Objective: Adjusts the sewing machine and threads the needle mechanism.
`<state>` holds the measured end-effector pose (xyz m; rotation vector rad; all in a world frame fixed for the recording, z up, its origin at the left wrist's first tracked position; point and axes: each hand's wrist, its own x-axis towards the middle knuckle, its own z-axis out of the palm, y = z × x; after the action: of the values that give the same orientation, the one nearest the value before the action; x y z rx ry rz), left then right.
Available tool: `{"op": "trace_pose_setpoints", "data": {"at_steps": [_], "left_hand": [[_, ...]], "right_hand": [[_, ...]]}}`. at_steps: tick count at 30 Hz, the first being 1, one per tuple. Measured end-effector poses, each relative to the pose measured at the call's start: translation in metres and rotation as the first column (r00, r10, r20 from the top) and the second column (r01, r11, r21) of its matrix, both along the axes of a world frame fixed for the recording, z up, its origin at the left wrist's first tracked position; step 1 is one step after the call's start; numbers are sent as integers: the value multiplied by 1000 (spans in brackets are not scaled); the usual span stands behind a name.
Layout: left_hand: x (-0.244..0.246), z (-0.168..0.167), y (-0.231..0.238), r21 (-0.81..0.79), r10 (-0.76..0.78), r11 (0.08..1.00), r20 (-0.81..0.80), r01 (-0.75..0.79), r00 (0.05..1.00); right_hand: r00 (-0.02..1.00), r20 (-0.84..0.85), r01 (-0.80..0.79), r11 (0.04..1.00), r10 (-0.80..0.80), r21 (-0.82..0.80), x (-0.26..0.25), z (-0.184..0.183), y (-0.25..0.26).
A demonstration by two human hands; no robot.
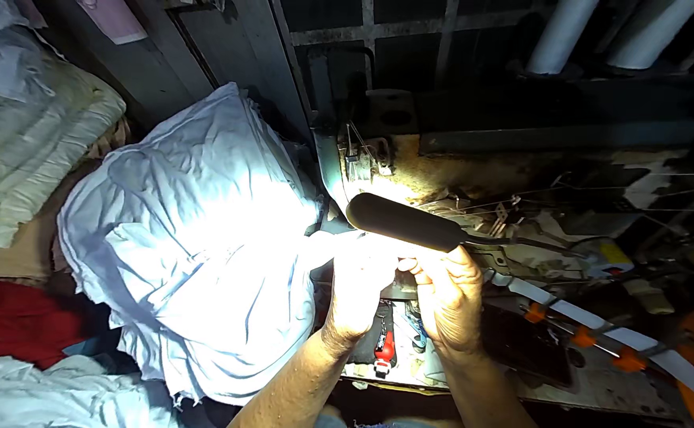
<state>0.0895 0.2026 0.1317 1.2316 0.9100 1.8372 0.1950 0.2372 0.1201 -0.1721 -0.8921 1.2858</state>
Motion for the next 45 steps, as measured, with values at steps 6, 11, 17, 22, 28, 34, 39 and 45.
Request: {"op": "trace_pose_setpoints", "data": {"at_steps": [6,11,17,22,28,34,39,45], "left_hand": [[3,4,1,-15,29,999,-29,-30,999],[6,7,2,-13,123,992,-167,-127,978],[10,11,1,36,176,984,-277,-172,945],[11,11,1,26,144,990,-264,-142,954],[10,8,-1,107,185,981,-308,-160,933],[9,6,-1,97,170,984,-302,-146,938],[10,8,-2,85,164,986,-291,-145,942],[10,8,-3,93,154,987,-277,-133,948]], "right_hand": [[1000,-1,9,1000,-9,-7,0,0,0],[1000,-6,10,1000,-10,-23,0,1,0],[999,30,32,999,-32,1,1,1,3],[996,68,56,998,-58,24,1,1,6],[995,70,67,996,-71,61,1,1,6],[997,62,42,997,-46,71,3,1,5],[997,61,39,996,-44,79,3,1,5],[996,66,47,997,-52,68,3,0,5]]}}
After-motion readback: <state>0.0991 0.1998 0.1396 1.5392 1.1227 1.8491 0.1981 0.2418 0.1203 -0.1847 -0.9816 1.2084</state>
